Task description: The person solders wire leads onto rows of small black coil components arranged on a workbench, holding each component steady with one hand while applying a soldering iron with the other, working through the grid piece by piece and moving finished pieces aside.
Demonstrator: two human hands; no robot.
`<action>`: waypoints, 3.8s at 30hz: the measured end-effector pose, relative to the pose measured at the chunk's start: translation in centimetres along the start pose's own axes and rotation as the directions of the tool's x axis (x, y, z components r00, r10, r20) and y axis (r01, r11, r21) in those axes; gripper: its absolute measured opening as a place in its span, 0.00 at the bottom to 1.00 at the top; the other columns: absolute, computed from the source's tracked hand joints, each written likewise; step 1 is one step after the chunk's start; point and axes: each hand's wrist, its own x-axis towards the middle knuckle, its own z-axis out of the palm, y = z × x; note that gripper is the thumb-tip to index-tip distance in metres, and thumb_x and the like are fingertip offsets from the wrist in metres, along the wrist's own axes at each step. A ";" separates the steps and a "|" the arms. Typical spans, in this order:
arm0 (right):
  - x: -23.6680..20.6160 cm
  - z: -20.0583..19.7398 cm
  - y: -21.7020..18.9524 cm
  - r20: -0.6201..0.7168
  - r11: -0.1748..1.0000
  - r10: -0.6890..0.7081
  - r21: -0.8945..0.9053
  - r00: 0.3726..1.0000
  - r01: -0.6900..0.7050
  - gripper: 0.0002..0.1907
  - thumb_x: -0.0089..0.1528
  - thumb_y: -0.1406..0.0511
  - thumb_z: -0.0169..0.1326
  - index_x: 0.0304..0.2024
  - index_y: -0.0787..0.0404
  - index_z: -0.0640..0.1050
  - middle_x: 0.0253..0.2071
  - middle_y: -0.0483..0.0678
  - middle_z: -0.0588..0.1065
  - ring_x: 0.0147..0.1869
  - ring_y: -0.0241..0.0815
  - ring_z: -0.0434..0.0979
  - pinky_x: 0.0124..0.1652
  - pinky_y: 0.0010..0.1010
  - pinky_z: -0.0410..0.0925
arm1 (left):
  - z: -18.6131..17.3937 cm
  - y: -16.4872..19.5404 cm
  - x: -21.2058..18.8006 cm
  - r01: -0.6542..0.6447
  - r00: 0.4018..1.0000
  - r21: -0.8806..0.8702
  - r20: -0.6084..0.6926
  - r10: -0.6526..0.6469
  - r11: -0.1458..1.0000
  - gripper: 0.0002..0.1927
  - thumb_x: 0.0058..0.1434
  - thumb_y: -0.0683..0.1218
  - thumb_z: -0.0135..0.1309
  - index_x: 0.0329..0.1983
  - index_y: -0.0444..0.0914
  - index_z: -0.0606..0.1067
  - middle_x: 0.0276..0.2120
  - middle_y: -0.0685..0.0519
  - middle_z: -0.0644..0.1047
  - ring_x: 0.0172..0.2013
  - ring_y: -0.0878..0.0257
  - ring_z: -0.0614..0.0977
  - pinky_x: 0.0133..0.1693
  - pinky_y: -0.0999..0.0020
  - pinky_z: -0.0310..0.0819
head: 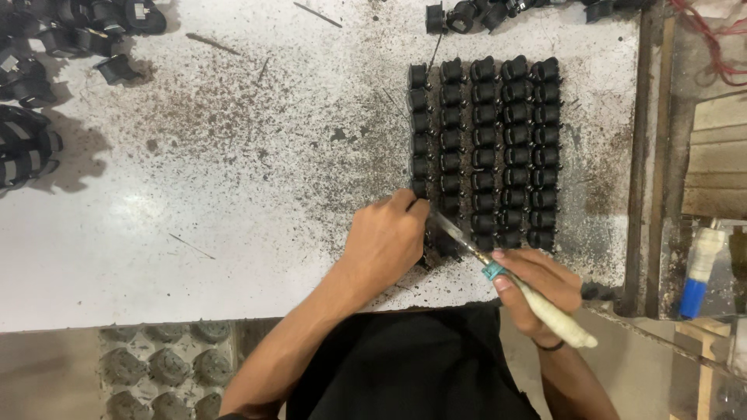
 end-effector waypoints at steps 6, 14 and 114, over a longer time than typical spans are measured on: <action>0.6 -1.2 0.6 -0.246 0.832 0.276 0.545 0.929 -0.103 0.14 0.64 0.71 0.53 0.49 0.74 0.80 0.35 0.60 0.79 0.30 0.45 0.83 0.29 0.31 0.77 | -9.0 4.3 0.3 -0.104 0.994 -0.073 -0.031 0.102 0.992 0.10 0.58 0.35 0.55 0.44 0.34 0.79 0.26 0.51 0.74 0.23 0.56 0.80 0.22 0.59 0.73; 0.4 2.6 -0.3 -0.192 0.872 0.368 0.412 0.910 -0.265 0.14 0.64 0.73 0.52 0.50 0.78 0.78 0.35 0.59 0.77 0.32 0.45 0.80 0.35 0.31 0.75 | -4.1 0.4 2.1 -0.061 0.989 0.060 -0.132 0.069 0.996 0.21 0.52 0.34 0.54 0.51 0.36 0.80 0.37 0.46 0.77 0.29 0.53 0.81 0.25 0.62 0.76; 4.2 3.3 2.5 -0.156 0.693 0.574 0.615 0.804 -0.376 0.13 0.67 0.72 0.52 0.52 0.77 0.77 0.41 0.62 0.79 0.37 0.49 0.81 0.37 0.37 0.77 | -2.2 -4.0 5.7 0.028 0.998 -0.159 0.054 -0.019 0.987 0.10 0.55 0.34 0.54 0.39 0.31 0.81 0.35 0.43 0.77 0.28 0.48 0.84 0.30 0.57 0.81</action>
